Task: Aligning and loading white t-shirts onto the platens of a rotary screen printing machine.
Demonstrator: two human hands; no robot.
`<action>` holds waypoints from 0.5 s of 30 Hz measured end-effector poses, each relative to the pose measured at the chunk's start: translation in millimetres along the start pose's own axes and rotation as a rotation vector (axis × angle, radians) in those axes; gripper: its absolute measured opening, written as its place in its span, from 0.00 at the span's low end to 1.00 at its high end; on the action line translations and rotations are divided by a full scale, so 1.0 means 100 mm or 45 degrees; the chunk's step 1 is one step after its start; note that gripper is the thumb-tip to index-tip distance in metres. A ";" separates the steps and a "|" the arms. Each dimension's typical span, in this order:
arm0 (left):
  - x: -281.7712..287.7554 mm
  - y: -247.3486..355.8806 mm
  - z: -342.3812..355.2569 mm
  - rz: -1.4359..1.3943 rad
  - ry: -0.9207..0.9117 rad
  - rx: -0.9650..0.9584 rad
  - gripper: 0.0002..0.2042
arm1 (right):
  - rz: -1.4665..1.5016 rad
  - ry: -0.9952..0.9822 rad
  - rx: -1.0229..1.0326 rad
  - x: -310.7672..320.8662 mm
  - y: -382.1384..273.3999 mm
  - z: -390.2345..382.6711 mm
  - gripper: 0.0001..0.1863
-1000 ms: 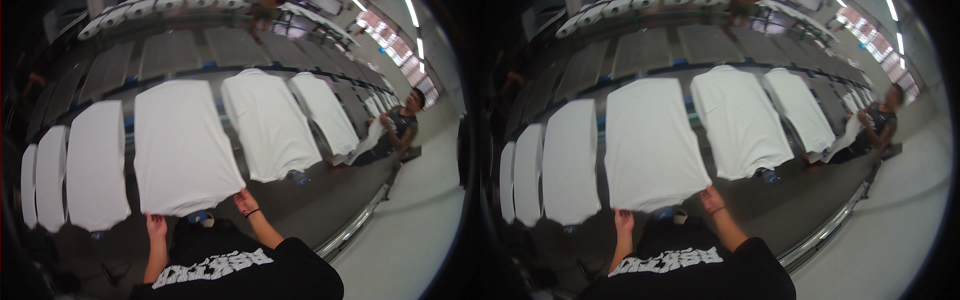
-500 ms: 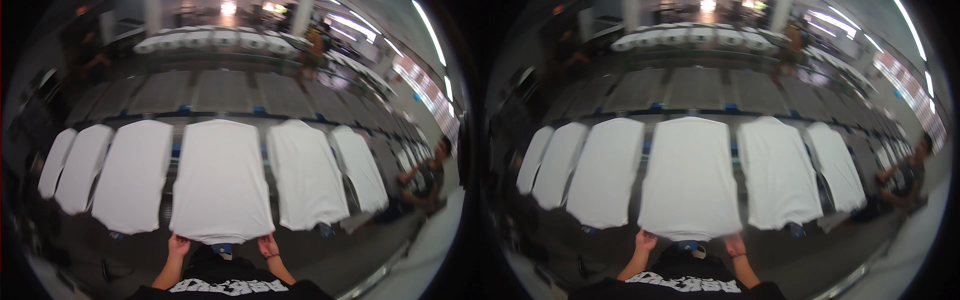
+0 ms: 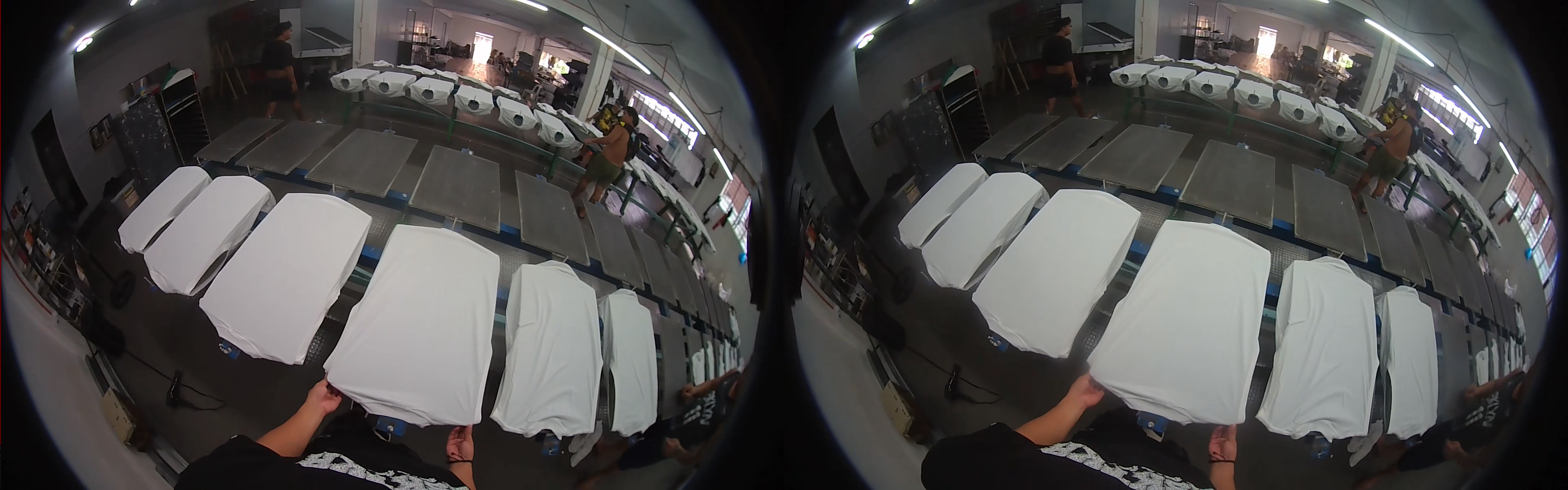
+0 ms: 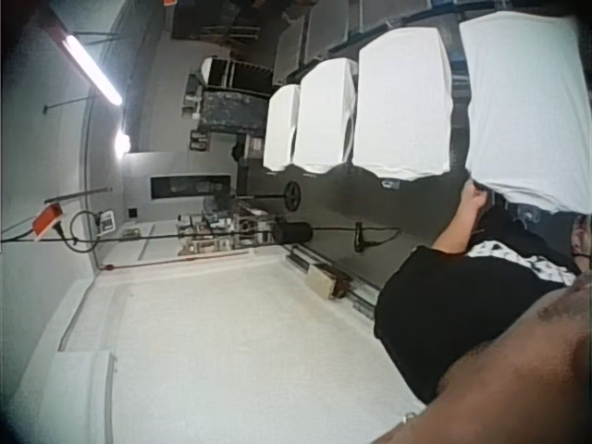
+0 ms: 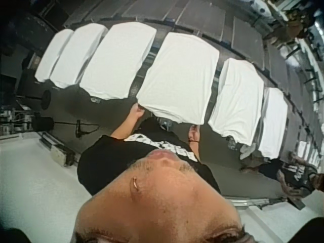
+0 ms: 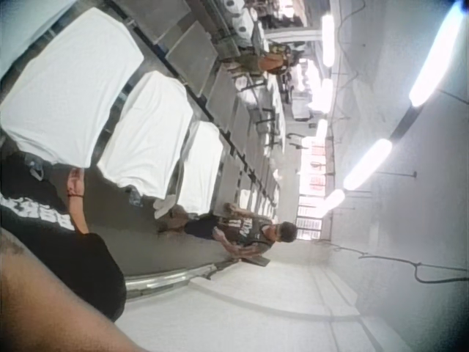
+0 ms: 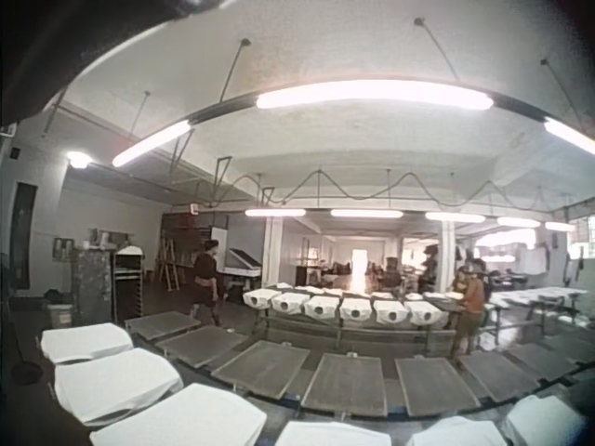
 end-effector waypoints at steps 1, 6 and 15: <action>-0.09 0.01 -0.09 0.014 -0.007 0.012 0.16 | -0.014 0.005 0.033 -0.01 -0.01 -0.02 0.16; -0.07 0.03 -0.30 -0.013 0.104 0.229 0.13 | -0.071 0.076 0.023 -0.15 -0.02 -0.09 0.12; -0.50 0.53 -0.90 1.330 0.454 -1.300 0.09 | -1.468 0.566 1.020 -0.76 -0.37 -0.46 0.11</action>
Point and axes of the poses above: each hand's wrist, its own z-axis towards the middle knuckle, its own x-axis out of the back of the hand, y = z × x, the point moved 4 cm from there along z, towards the middle knuckle, and after that the axes turned 3 degrees about -z, right-handed, at the moved point
